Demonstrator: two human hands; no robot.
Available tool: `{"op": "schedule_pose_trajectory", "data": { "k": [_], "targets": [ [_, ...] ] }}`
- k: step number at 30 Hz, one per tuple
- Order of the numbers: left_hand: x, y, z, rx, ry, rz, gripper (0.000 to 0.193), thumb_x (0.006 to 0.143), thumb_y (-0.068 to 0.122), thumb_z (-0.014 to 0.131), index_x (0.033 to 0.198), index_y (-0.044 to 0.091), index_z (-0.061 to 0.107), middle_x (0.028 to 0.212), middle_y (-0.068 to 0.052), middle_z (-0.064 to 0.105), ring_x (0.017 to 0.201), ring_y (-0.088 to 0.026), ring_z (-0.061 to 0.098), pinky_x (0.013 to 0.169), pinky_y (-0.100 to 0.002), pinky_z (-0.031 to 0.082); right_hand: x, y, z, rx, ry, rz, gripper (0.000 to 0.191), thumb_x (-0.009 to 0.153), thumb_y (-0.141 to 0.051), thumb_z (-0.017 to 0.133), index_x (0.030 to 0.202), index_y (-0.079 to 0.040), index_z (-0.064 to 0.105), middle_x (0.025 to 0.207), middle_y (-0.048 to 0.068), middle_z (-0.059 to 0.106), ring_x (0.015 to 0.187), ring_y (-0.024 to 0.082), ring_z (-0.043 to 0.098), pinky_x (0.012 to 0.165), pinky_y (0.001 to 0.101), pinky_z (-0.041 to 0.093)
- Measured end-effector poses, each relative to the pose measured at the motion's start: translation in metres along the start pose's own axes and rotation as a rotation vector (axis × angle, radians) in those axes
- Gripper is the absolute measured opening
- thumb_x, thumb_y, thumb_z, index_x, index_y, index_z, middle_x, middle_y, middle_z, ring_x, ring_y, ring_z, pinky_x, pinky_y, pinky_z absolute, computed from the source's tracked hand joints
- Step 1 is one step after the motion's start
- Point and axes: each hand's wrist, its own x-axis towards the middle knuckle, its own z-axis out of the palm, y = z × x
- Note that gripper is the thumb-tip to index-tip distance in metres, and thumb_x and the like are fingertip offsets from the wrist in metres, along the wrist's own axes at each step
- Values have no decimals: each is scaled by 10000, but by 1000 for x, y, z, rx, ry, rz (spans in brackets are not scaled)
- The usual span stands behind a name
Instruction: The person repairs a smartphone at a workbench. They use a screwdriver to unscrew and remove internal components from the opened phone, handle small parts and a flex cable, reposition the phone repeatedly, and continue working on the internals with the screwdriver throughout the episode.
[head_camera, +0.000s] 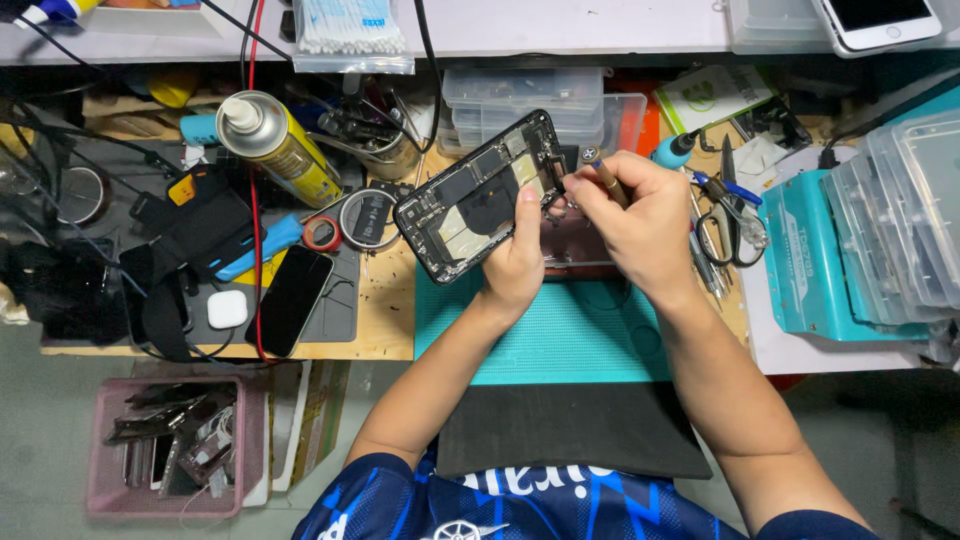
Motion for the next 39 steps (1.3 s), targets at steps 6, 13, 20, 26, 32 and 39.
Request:
{"op": "schedule_pose_trajectory", "data": {
  "k": [6, 13, 20, 26, 32, 39],
  "targets": [
    [-1, 5, 4, 64, 27, 63, 276, 1165, 146, 449, 1265, -13, 652, 1116, -51, 700, 983, -124, 660, 906, -280, 556, -4, -3, 1, -187, 59, -111, 97, 954, -52, 775, 924, 28, 729, 750, 40, 633, 679, 64, 553, 595, 232, 414],
    [-2, 0, 6, 202, 98, 83, 237, 1133, 154, 513, 1155, -14, 678, 1050, -55, 706, 933, -138, 667, 854, -276, 551, -11, -11, 8, -438, 95, -462, 126, 894, -23, 786, 1008, 0, 738, 864, 83, 643, 741, 161, 620, 646, 289, 470],
    [1, -7, 3, -14, 123, -60, 281, 1117, 183, 517, 1195, -38, 673, 1119, -81, 715, 996, -142, 676, 896, -274, 548, -7, -11, 4, -208, 100, -297, 134, 902, -4, 744, 1035, 4, 734, 856, 26, 626, 729, 101, 625, 641, 261, 491],
    [4, -12, -5, -325, 122, -348, 311, 1065, 231, 549, 1185, -22, 685, 1065, -40, 722, 889, -111, 668, 803, -258, 536, 2, 0, -2, 125, 46, 7, 201, 922, 2, 815, 1088, -11, 701, 894, -67, 615, 796, -8, 526, 690, 149, 412],
    [-4, -17, -10, -60, 101, -273, 298, 1086, 244, 606, 1200, -10, 713, 998, 26, 649, 808, -44, 526, 687, -218, 445, 6, 7, -3, 226, -28, 62, 299, 840, 4, 849, 1074, -38, 669, 887, -79, 581, 805, -15, 515, 695, 141, 407],
    [-2, -3, -10, -135, -18, -209, 251, 1081, 164, 588, 1222, -14, 694, 1095, -12, 701, 944, -86, 631, 835, -246, 529, 10, 8, -10, 341, -96, 207, 269, 819, 28, 835, 1025, -25, 671, 820, -42, 608, 726, 32, 589, 673, 217, 552]
  ]
}}
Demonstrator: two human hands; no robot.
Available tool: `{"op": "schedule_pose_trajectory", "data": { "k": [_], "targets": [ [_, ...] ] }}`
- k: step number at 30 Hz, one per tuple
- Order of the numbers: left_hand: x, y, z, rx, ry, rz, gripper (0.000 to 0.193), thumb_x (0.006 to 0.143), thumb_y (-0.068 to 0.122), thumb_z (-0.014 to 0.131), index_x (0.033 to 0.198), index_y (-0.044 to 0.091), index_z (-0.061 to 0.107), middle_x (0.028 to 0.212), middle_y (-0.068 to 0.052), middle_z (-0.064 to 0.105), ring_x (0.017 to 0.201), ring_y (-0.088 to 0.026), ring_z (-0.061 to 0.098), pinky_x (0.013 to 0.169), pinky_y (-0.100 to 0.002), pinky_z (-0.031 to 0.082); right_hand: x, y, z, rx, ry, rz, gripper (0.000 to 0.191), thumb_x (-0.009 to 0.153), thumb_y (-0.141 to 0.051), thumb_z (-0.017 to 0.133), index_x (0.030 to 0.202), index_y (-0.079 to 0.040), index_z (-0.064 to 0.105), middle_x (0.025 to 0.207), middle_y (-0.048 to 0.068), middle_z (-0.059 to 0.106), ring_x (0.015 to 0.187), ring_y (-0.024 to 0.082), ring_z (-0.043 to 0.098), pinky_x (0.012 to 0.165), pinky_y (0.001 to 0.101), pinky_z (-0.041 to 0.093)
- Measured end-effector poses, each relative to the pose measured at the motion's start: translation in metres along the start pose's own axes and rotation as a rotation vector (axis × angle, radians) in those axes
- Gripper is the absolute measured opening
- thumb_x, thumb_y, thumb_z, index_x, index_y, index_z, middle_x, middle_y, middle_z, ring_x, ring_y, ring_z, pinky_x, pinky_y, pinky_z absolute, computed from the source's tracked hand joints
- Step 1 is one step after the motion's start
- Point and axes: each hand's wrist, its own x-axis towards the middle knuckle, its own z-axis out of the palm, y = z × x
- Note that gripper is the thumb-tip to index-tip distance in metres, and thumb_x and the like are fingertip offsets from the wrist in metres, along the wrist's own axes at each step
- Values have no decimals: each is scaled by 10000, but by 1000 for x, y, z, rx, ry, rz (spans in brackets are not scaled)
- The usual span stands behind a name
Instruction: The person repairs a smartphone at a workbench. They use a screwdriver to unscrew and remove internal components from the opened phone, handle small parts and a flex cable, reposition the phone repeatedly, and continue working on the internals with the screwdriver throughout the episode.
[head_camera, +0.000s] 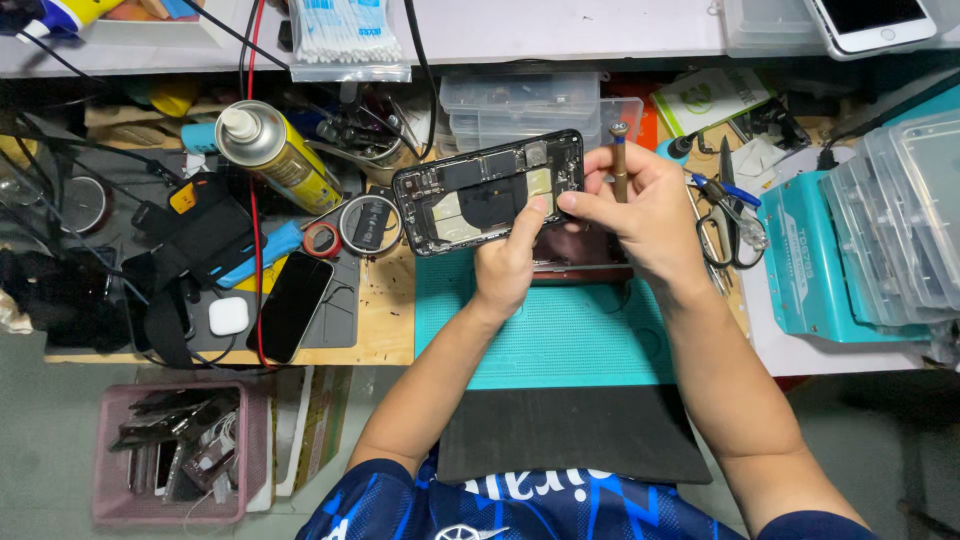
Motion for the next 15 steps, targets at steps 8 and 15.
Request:
{"op": "schedule_pose_trajectory", "data": {
  "k": [8, 15],
  "targets": [
    [-1, 17, -3, -17, -211, -22, 223, 1095, 80, 580, 1235, -53, 690, 1128, -96, 736, 1007, -166, 698, 909, -298, 569, 3, -3, -7, 119, -66, 75, 252, 815, 60, 814, 993, -11, 651, 833, 4, 654, 724, 113, 688, 651, 273, 610],
    [3, 17, 1, -302, -199, -103, 230, 1055, 74, 565, 1226, -36, 673, 1145, -104, 739, 1026, -188, 707, 964, -323, 548, 4, -4, -7, 199, -75, 118, 197, 853, 25, 769, 1008, -11, 653, 860, 38, 699, 693, 133, 687, 640, 287, 613]
  ]
}}
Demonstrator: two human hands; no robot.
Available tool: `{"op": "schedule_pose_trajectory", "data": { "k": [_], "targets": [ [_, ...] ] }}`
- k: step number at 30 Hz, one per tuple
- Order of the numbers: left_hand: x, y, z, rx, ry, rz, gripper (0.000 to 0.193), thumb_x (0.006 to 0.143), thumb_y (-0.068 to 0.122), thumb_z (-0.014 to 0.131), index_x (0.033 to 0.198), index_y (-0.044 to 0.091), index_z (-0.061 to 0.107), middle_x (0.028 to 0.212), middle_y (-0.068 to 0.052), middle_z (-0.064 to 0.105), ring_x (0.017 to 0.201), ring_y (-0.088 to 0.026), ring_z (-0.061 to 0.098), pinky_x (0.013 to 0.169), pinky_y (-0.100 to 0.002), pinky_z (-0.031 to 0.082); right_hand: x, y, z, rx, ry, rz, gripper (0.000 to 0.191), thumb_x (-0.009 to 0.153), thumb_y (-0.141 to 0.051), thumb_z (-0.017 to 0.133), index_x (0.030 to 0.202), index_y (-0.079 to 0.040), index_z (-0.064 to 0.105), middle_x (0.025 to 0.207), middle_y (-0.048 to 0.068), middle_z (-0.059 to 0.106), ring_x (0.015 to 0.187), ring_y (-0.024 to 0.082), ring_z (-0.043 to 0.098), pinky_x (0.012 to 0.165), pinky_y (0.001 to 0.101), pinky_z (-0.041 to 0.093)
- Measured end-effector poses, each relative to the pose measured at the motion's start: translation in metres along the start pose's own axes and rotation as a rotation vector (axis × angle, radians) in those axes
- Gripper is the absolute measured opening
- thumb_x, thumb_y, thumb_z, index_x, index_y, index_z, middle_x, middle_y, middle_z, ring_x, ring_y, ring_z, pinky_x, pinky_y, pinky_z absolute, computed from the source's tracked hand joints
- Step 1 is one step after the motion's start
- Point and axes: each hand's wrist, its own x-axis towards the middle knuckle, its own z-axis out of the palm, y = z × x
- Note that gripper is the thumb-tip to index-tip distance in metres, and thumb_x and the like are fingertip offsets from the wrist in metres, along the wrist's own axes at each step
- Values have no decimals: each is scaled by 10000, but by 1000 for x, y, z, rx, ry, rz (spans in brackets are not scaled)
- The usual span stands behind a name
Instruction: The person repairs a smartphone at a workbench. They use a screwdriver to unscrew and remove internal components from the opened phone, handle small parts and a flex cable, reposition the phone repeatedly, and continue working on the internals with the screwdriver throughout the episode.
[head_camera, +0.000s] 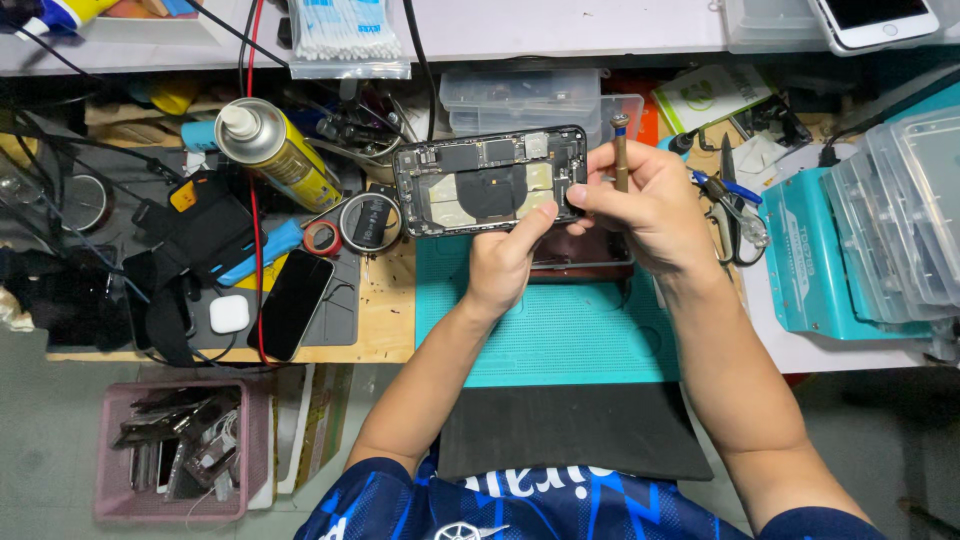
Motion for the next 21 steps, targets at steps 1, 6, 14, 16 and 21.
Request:
{"op": "schedule_pose_trajectory", "data": {
  "k": [1, 6, 14, 16, 21],
  "targets": [
    [0, 0, 1, -14, 15, 0, 232, 1045, 69, 568, 1226, -33, 671, 1160, -97, 732, 1037, -181, 701, 975, -321, 542, 0, 0, 0, -13, -1, -8, 202, 851, 23, 770, 1012, -13, 654, 859, 34, 695, 699, 127, 686, 645, 288, 617],
    [-2, 2, 2, 117, 19, 32, 209, 1079, 62, 581, 1222, -49, 686, 1131, -105, 737, 1028, -174, 690, 951, -303, 536, -2, 0, 2, -51, 2, -38, 223, 854, 23, 799, 1026, -15, 662, 840, 2, 637, 724, 92, 660, 656, 283, 620],
    [-3, 4, 5, 163, 32, 49, 192, 1061, 53, 612, 1213, -32, 693, 1101, -83, 741, 983, -155, 696, 891, -291, 555, -3, -2, 3, -45, 4, -44, 211, 852, 30, 793, 1012, -14, 664, 844, 6, 646, 722, 93, 664, 651, 264, 601],
    [-4, 3, 5, 181, 44, 63, 184, 1055, 45, 624, 1209, -26, 694, 1099, -74, 738, 981, -148, 690, 888, -288, 553, -3, -2, 4, -57, 0, -53, 198, 864, 30, 789, 1017, -8, 668, 847, 22, 666, 717, 98, 661, 653, 255, 584],
    [-4, 0, 4, 183, 63, 74, 166, 1057, 47, 633, 1185, -24, 711, 1098, -73, 739, 994, -144, 686, 902, -286, 549, -2, 0, 4, -60, 4, -64, 188, 872, 25, 787, 1014, -12, 671, 885, 34, 686, 743, 96, 677, 659, 260, 600]
  ]
}}
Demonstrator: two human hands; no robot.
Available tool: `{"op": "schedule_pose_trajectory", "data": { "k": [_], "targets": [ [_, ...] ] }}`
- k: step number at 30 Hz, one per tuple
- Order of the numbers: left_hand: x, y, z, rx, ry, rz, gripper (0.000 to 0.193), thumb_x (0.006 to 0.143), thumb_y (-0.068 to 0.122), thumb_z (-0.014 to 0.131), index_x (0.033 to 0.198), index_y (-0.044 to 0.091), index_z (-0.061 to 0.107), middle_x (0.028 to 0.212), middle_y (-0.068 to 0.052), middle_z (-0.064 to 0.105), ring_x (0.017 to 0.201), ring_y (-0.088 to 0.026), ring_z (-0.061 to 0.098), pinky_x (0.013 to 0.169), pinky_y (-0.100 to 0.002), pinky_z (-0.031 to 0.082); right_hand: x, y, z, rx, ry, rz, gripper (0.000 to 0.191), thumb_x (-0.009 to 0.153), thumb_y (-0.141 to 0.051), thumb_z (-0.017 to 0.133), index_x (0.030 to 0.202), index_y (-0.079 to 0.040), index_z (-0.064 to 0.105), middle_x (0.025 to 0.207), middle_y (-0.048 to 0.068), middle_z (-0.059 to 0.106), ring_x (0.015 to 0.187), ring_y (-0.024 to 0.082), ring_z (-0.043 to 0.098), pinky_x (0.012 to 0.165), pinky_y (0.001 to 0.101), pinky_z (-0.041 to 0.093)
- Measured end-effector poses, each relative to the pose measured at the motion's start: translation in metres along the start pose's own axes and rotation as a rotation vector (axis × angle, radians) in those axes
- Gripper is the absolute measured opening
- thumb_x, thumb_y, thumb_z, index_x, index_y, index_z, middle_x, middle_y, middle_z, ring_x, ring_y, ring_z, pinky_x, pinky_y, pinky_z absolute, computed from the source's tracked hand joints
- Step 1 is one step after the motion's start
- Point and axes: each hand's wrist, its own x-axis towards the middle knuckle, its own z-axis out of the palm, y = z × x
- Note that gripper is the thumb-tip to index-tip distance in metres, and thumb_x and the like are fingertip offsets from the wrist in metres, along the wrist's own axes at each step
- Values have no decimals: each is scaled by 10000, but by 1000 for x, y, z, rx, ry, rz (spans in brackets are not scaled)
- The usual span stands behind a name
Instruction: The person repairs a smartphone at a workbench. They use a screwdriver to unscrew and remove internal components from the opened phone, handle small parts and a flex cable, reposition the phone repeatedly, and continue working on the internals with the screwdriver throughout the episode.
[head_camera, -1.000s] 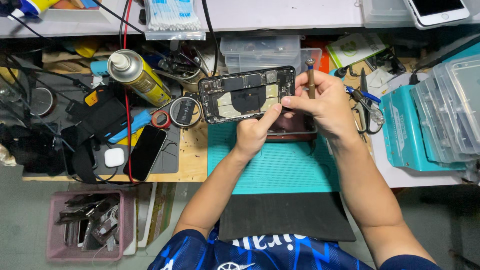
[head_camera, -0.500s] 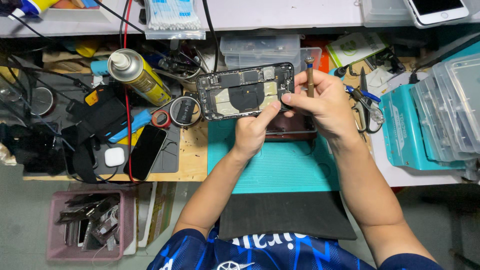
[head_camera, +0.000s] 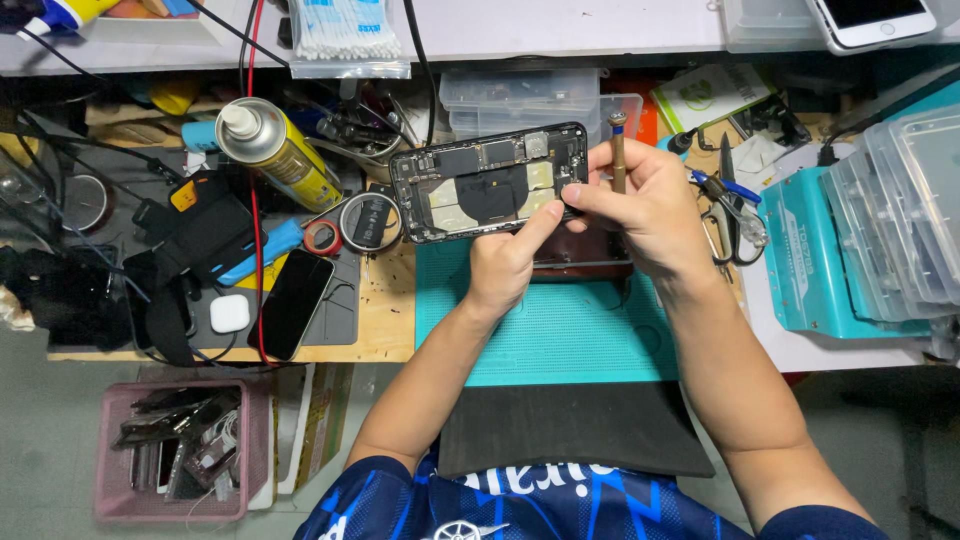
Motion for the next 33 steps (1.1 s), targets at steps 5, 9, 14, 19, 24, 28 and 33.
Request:
{"op": "schedule_pose_trajectory", "data": {
  "k": [5, 9, 14, 19, 24, 28, 33],
  "targets": [
    [0, 1, 1, -17, 19, 27, 189, 1052, 36, 630, 1217, -29, 695, 1150, -81, 728, 1017, -154, 689, 922, -291, 551, 0, 2, 1, -1, 7, 15, 168, 876, 26, 776, 1000, -10, 669, 904, 51, 708, 748, 101, 683, 658, 261, 600],
    [0, 3, 4, -13, 6, 24, 207, 1041, 32, 626, 1233, -28, 675, 1154, -85, 723, 966, -170, 707, 879, -307, 580, -2, 5, 0, 12, -28, -20, 154, 895, 43, 767, 992, -3, 658, 899, 64, 709, 738, 118, 683, 662, 255, 580],
    [0, 5, 4, 74, -1, 28, 195, 1054, 38, 625, 1230, -28, 678, 1134, -78, 725, 947, -159, 708, 865, -293, 581, 0, 8, -3, 65, -17, 19, 133, 892, 38, 744, 993, 4, 665, 890, 69, 711, 730, 124, 693, 655, 272, 596],
    [0, 2, 2, 119, 23, 65, 154, 1062, 31, 631, 1184, -35, 698, 1081, -76, 735, 921, -148, 705, 850, -284, 580, -1, 8, -2, 106, -2, 27, 114, 898, 20, 727, 991, 1, 663, 877, 69, 712, 719, 125, 702, 665, 291, 622],
    [-1, -5, 6, 83, 110, 22, 149, 1026, 17, 634, 1146, -40, 702, 1065, -68, 729, 866, -132, 694, 788, -278, 581, -3, 11, 2, 9, 17, 0, 110, 909, 21, 747, 957, -1, 650, 844, 59, 699, 695, 112, 684, 642, 268, 591],
    [0, -9, 6, 49, 159, 46, 130, 1006, 8, 649, 1116, -39, 701, 1035, -70, 724, 827, -130, 683, 750, -279, 573, -3, 12, 5, -58, 26, -14, 106, 911, 14, 750, 948, -5, 652, 836, 52, 701, 692, 107, 688, 634, 254, 572],
    [0, -11, 3, 133, 155, 54, 97, 1008, 21, 652, 1071, -25, 710, 964, -52, 724, 801, -115, 674, 732, -266, 560, -3, 12, 6, -27, 58, -11, 68, 917, -21, 727, 953, -9, 670, 848, 32, 709, 688, 83, 670, 634, 258, 591]
  ]
}}
